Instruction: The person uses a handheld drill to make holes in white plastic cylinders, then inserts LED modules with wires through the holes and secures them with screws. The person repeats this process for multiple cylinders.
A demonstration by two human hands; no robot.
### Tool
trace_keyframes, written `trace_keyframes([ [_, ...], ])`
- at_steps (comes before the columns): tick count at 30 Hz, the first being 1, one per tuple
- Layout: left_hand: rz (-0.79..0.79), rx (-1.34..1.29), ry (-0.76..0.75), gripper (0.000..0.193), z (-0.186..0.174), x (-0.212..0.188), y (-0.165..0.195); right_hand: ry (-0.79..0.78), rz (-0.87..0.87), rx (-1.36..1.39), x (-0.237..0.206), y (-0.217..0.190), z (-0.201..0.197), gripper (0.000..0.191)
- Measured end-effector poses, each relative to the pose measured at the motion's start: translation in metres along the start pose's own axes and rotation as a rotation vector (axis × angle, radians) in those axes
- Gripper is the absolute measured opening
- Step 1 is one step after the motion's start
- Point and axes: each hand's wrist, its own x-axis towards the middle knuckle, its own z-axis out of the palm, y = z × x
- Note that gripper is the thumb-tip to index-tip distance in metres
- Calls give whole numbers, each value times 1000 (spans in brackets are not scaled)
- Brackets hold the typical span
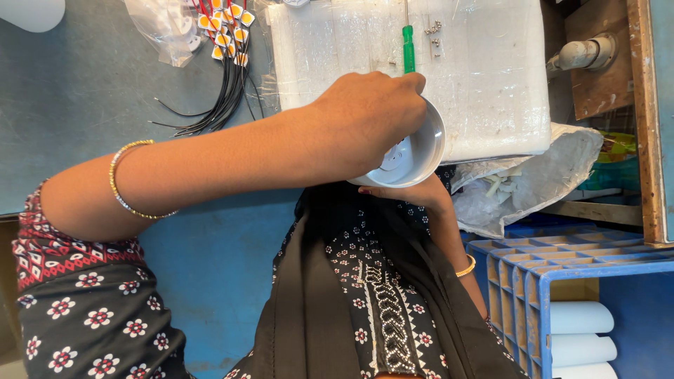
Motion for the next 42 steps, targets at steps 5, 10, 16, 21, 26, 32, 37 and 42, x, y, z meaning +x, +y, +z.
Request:
trace_keyframes([
  [5,-23,-62,67,38,4,-4,5,36,-82,-43,-1,-1,0,78],
  [10,-53,-113,117,30,7,-8,7,42,-101,-47,-1,-4,-2,79],
  [16,-88,-106,155,30,12,-8,7,35,-105,-55,-4,-3,-4,80],
  [21,-146,-111,150,38,14,-7,13,35,-108,-57,-6,-4,-2,80],
  [26,-159,-102,135,43,13,-10,15,33,-105,-60,-6,-5,-2,81],
  [32,-121,-61,116,46,12,-6,11,24,-107,-61,-5,-4,-1,81],
  [37,-133,-23,51,49,14,-7,11,24,-108,-63,-4,-3,-1,82],
  [42,-123,-35,53,49,19,-5,2,0,-101,-64,3,-6,-5,82],
])
